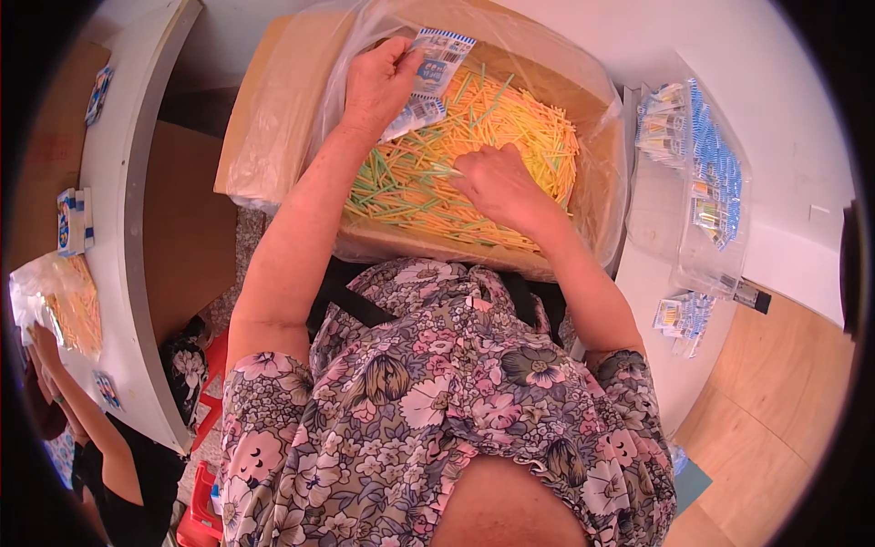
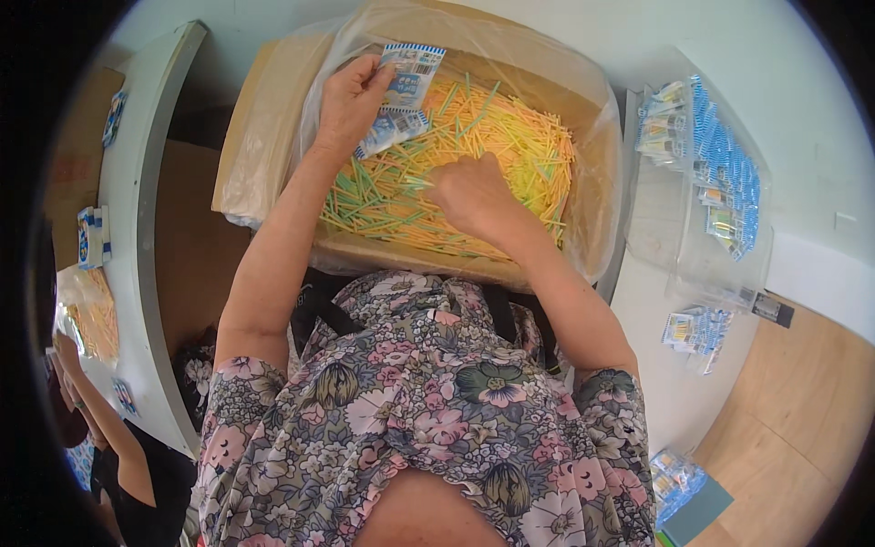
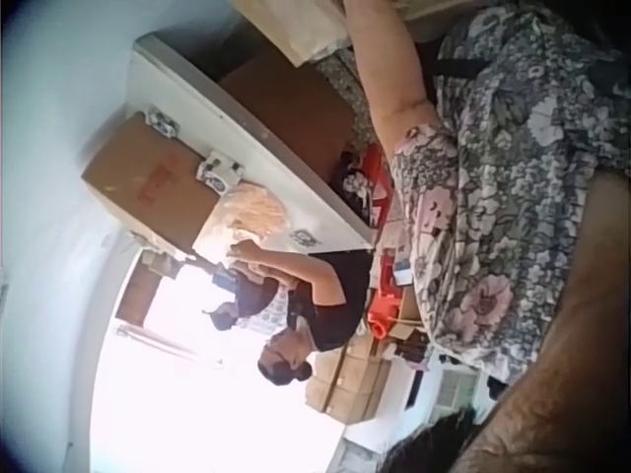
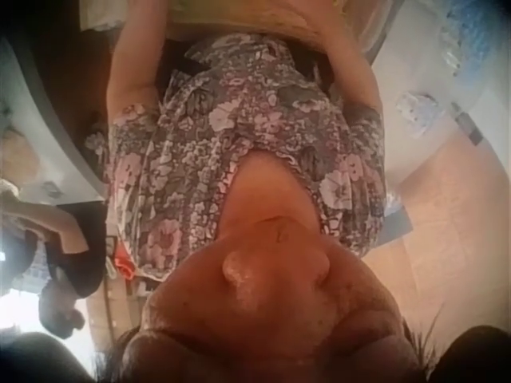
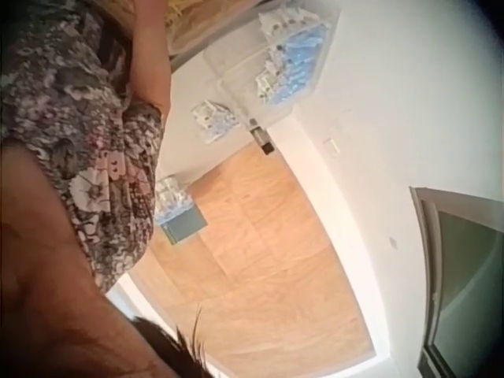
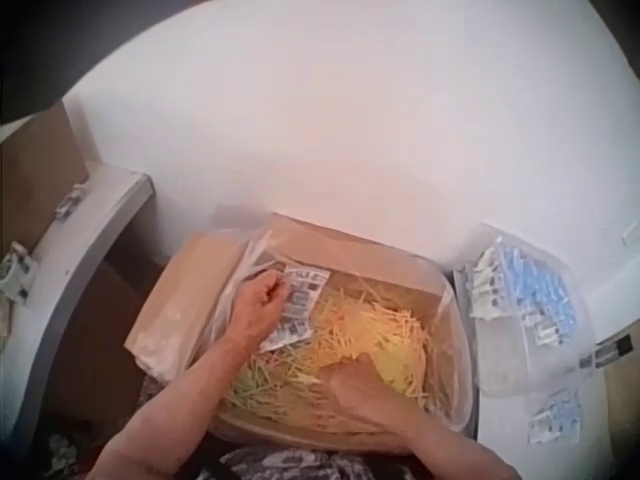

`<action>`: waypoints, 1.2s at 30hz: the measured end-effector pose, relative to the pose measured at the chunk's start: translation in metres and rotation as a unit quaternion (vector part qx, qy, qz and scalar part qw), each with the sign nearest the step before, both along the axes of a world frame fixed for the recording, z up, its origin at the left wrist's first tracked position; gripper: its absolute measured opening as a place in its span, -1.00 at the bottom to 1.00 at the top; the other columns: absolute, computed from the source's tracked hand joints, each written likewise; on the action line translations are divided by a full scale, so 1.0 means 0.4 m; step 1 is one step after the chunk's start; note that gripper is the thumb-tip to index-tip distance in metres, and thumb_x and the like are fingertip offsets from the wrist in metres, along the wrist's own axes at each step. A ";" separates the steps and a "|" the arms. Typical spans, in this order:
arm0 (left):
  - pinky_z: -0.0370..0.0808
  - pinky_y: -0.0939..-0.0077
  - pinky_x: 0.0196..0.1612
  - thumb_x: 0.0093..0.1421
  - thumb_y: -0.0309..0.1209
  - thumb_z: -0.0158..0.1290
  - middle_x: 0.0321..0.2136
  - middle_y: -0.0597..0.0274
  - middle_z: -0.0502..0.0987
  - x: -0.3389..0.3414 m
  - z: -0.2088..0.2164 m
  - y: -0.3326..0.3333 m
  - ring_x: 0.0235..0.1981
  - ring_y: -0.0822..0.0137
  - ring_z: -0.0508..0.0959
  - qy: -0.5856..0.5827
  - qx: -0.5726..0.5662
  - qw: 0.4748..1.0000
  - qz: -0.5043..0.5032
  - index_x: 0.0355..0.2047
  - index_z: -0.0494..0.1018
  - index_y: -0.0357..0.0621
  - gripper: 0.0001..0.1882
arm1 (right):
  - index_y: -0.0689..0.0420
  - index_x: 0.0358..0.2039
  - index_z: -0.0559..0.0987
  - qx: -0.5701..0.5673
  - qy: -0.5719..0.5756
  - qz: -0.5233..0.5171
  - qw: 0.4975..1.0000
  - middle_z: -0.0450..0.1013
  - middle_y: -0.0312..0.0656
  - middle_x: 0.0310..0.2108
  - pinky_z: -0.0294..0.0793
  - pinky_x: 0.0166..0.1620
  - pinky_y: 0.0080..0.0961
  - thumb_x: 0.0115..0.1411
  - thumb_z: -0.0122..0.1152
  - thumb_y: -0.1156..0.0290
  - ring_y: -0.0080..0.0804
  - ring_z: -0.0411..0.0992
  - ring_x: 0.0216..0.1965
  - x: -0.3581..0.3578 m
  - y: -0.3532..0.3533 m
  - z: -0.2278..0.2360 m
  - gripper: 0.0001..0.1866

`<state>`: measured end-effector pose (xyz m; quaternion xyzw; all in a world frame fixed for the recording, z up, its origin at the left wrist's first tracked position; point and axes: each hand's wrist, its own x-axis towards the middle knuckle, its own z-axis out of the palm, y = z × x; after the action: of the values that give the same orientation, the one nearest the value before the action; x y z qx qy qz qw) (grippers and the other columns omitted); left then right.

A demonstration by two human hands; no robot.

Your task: Picking blue packets and yellow sticks from a box filled with packing material and stacking them on a table.

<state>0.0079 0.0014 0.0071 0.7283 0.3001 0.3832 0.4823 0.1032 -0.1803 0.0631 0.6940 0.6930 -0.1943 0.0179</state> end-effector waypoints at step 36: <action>0.40 0.70 -0.31 0.20 -0.46 0.03 -0.43 0.41 0.54 -0.004 0.017 -0.043 -0.41 0.64 0.46 0.068 -0.281 0.884 -0.368 -0.30 0.52 -0.25 -0.86 | 0.07 -0.44 0.33 0.247 0.752 -0.415 0.449 0.40 -0.20 -0.55 0.49 -0.30 -0.26 0.31 -0.10 0.07 -0.18 0.49 -0.39 0.124 0.080 -0.025 -0.66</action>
<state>0.0062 -0.0159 0.0137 0.6444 0.1376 0.0270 0.7517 0.1528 -0.1483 0.0530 0.4580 0.0846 -0.4455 -0.7646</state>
